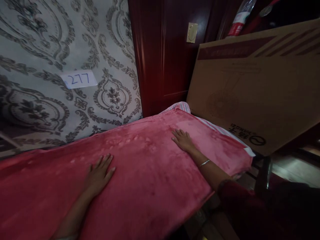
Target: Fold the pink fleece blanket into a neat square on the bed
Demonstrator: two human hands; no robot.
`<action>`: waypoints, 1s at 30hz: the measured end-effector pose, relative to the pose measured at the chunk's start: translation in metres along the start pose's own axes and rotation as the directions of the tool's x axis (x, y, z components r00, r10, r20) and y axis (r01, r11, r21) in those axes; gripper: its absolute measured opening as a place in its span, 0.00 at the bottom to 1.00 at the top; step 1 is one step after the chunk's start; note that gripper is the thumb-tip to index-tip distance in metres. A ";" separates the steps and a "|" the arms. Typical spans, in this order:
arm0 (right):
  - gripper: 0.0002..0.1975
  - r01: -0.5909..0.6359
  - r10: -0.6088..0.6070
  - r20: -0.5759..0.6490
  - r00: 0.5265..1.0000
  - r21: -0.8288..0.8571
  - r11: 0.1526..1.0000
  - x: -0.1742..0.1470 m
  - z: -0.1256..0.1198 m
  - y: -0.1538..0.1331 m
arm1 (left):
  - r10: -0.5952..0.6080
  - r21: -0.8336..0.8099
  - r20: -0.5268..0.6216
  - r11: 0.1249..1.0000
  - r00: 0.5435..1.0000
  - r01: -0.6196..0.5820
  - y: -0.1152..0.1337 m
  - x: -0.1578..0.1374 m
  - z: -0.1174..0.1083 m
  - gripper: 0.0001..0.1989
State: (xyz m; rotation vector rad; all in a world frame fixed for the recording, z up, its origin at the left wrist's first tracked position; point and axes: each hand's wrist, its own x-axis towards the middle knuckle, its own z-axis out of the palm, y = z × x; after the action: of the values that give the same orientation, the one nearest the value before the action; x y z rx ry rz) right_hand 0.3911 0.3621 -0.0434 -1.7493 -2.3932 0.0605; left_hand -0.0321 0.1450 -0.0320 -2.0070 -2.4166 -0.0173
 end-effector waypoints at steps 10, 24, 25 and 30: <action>0.30 -0.442 0.442 0.011 0.897 0.026 0.897 -0.025 -0.025 -0.004 | 0.010 -0.040 -0.004 0.999 1.000 -0.010 0.013 -0.009 -0.015 0.32; 0.30 -0.298 0.298 0.001 0.954 0.013 0.954 -0.063 -0.020 -0.012 | 0.037 -0.080 0.010 0.996 0.999 -0.036 0.016 -0.015 -0.018 0.33; 0.30 -0.343 0.343 -0.013 0.939 0.022 0.939 -0.065 -0.024 -0.011 | 0.039 -0.077 0.002 0.996 0.999 -0.039 0.016 -0.015 -0.018 0.33; 0.28 -0.236 0.236 -0.068 0.969 0.006 0.972 -0.059 -0.024 -0.076 | 0.041 -0.071 -0.014 0.997 0.999 -0.042 0.017 -0.015 -0.017 0.32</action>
State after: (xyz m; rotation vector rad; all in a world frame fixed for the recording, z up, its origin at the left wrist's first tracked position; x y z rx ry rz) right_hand 0.3408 0.2810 -0.0169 -1.9947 -2.1283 0.0289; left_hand -0.0125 0.1336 -0.0153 -2.0785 -2.3992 -0.1170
